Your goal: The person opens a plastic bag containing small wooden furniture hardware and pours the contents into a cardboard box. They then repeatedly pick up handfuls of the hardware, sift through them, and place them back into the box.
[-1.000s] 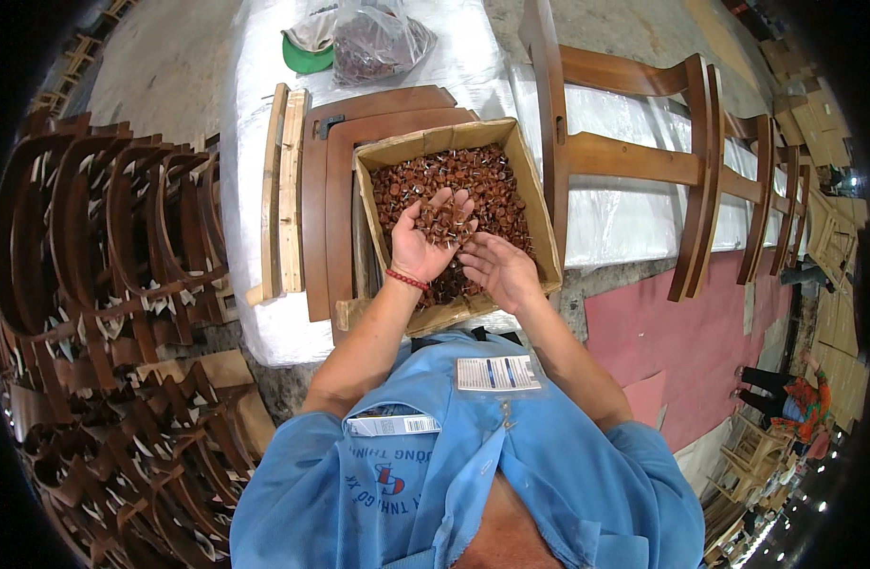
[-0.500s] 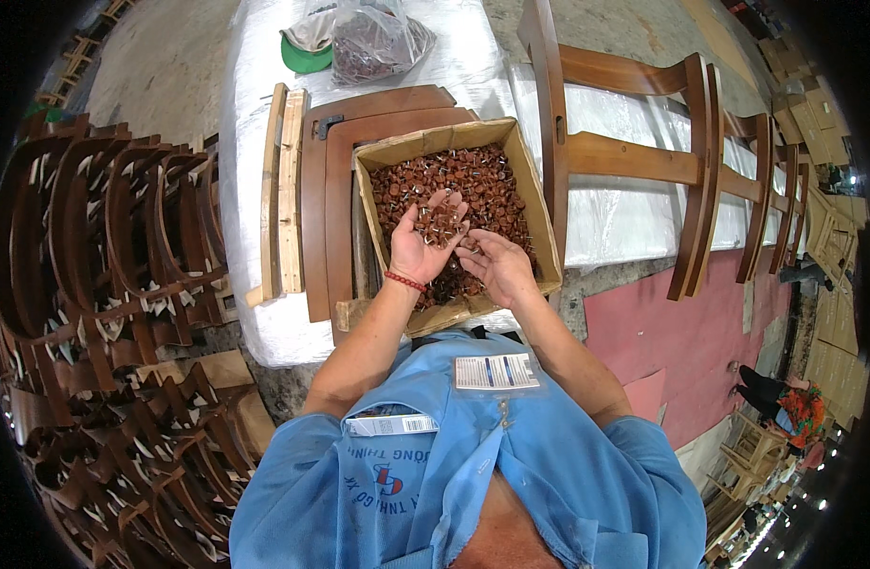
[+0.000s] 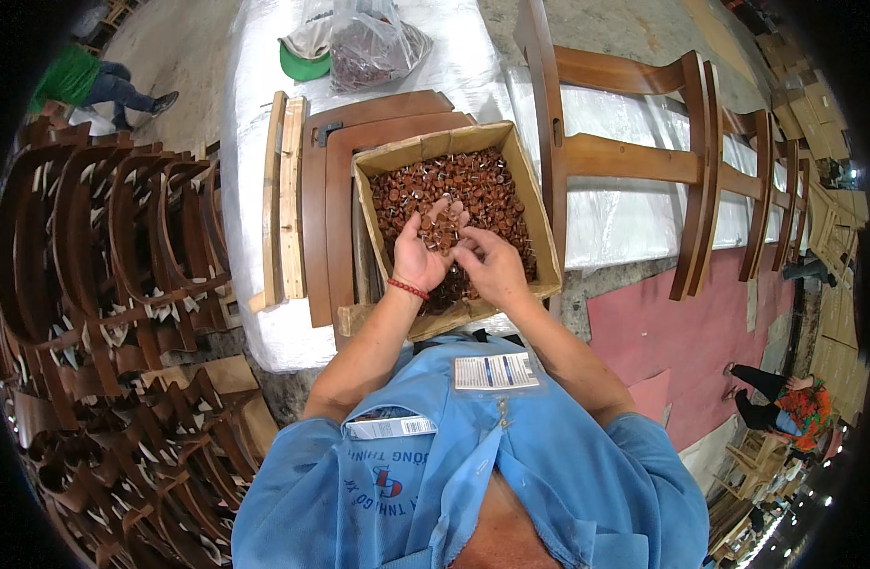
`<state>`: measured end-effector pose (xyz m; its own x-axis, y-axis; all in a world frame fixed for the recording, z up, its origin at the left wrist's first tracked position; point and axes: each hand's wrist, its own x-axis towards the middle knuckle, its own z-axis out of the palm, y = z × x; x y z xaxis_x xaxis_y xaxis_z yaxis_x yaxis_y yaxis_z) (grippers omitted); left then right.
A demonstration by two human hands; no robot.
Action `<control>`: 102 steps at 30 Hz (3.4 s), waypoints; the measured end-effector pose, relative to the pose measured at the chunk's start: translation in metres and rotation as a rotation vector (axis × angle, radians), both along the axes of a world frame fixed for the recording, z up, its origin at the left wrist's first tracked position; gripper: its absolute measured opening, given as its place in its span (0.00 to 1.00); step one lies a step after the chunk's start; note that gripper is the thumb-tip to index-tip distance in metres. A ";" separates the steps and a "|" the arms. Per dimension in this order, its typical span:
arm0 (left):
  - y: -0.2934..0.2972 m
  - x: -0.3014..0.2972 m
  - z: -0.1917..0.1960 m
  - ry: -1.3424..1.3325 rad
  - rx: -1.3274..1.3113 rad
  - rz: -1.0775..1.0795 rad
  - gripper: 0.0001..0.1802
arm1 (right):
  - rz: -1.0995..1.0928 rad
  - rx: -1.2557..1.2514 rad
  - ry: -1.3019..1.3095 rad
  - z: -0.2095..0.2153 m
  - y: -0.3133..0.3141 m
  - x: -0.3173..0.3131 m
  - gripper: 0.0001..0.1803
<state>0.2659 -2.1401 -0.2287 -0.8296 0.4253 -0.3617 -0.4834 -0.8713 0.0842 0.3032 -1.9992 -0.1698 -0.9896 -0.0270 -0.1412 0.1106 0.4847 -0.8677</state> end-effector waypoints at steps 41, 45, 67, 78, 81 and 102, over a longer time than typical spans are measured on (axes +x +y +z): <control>-0.018 0.034 -0.027 -0.185 -0.235 -0.190 0.20 | 0.273 0.815 -0.489 -0.051 0.020 -0.176 0.48; -0.013 0.031 -0.023 -0.231 -0.364 -0.202 0.21 | 0.202 0.870 -0.407 -0.064 0.010 -0.162 0.62; -0.008 0.005 0.017 -0.229 -0.348 -0.039 0.18 | -0.074 -0.437 -0.566 -0.055 0.033 -0.091 0.31; 0.000 -0.003 0.014 -0.090 -0.213 0.072 0.19 | -0.455 -1.283 -0.632 -0.009 0.029 -0.047 0.25; 0.001 -0.003 0.013 -0.131 -0.216 0.092 0.22 | -0.395 -1.339 -0.626 0.010 0.020 -0.044 0.22; 0.016 -0.006 0.014 -0.166 -0.079 0.221 0.23 | -0.457 -1.417 -0.419 0.019 -0.017 -0.026 0.21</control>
<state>0.2599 -2.1241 -0.2146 -0.8258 0.2059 -0.5251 -0.2956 -0.9509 0.0920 0.2776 -2.0162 -0.1504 -0.8481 -0.0903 -0.5221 0.3597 -0.8216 -0.4422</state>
